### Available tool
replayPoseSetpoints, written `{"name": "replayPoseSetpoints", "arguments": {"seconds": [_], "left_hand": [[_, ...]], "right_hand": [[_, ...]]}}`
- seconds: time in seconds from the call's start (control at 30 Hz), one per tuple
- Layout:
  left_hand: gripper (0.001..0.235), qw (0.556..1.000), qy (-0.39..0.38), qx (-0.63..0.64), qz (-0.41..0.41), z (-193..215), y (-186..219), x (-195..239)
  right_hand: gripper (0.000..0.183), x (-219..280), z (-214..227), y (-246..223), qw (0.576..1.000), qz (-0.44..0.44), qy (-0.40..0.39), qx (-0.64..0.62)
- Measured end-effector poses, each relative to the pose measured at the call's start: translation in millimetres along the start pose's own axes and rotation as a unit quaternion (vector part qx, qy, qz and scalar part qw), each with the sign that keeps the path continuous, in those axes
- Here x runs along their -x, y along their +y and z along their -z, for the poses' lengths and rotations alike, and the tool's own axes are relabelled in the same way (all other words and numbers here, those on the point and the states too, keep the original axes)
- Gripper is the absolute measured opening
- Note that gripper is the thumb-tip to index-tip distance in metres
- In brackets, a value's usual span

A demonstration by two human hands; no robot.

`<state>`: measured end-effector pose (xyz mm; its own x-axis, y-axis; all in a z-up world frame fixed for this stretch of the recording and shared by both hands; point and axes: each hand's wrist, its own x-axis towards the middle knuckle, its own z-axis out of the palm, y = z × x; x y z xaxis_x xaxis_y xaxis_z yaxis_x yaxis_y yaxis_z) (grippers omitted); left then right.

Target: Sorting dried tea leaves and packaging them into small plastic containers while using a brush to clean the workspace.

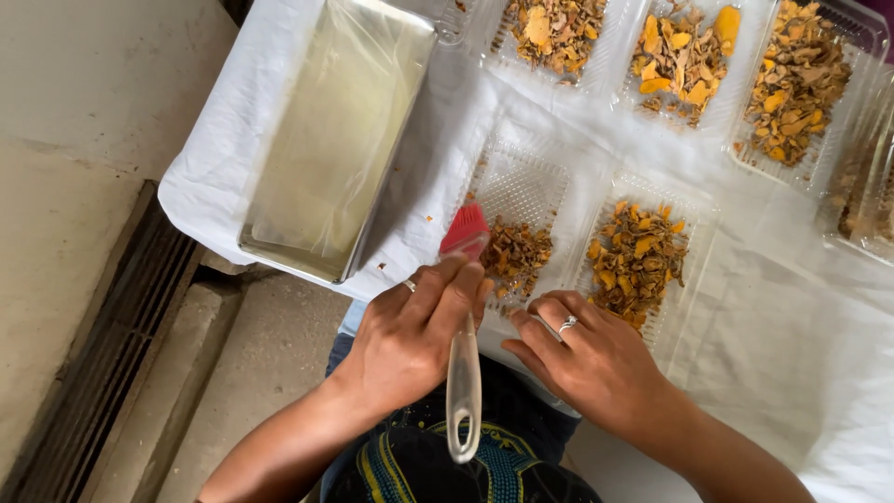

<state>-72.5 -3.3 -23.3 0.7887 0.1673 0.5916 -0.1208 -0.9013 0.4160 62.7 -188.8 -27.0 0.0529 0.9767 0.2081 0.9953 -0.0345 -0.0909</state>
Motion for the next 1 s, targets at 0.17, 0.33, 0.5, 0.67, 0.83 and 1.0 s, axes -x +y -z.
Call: {"name": "replayPoseSetpoints", "arguments": {"seconds": [0.17, 0.33, 0.5, 0.67, 0.83, 1.0], "left_hand": [[0.017, 0.999, 0.01, 0.018, -0.025, 0.4, 12.3, 3.5], [0.017, 0.998, 0.027, 0.052, 0.005, -0.1, 3.0, 10.1], [0.015, 0.994, 0.046, 0.101, -0.01, -3.1, 2.1, 17.6], [0.017, 0.985, 0.154, 0.068, 0.029, -0.5, -13.0, 24.6], [0.018, 0.983, 0.141, 0.095, 0.067, 14.7, -9.8, 13.7], [0.017, 0.983, 0.145, 0.091, 0.061, 12.3, -14.3, 9.1]], "right_hand": [[0.023, -4.9, 4.4, -1.8, 1.0, 0.004, 0.004, -0.019], [0.029, -5.1, 8.5, 1.6, 1.0, 0.008, -0.007, -0.027], [0.026, -16.9, 28.8, 26.2, 0.994, -0.025, 0.016, -0.102], [0.064, -45.5, 8.3, 51.6, 0.985, -0.119, -0.096, -0.086], [0.076, -54.1, -26.2, 39.1, 0.996, -0.029, -0.083, 0.021], [0.025, -45.3, -35.0, 40.9, 0.997, -0.007, -0.069, -0.028]]}}
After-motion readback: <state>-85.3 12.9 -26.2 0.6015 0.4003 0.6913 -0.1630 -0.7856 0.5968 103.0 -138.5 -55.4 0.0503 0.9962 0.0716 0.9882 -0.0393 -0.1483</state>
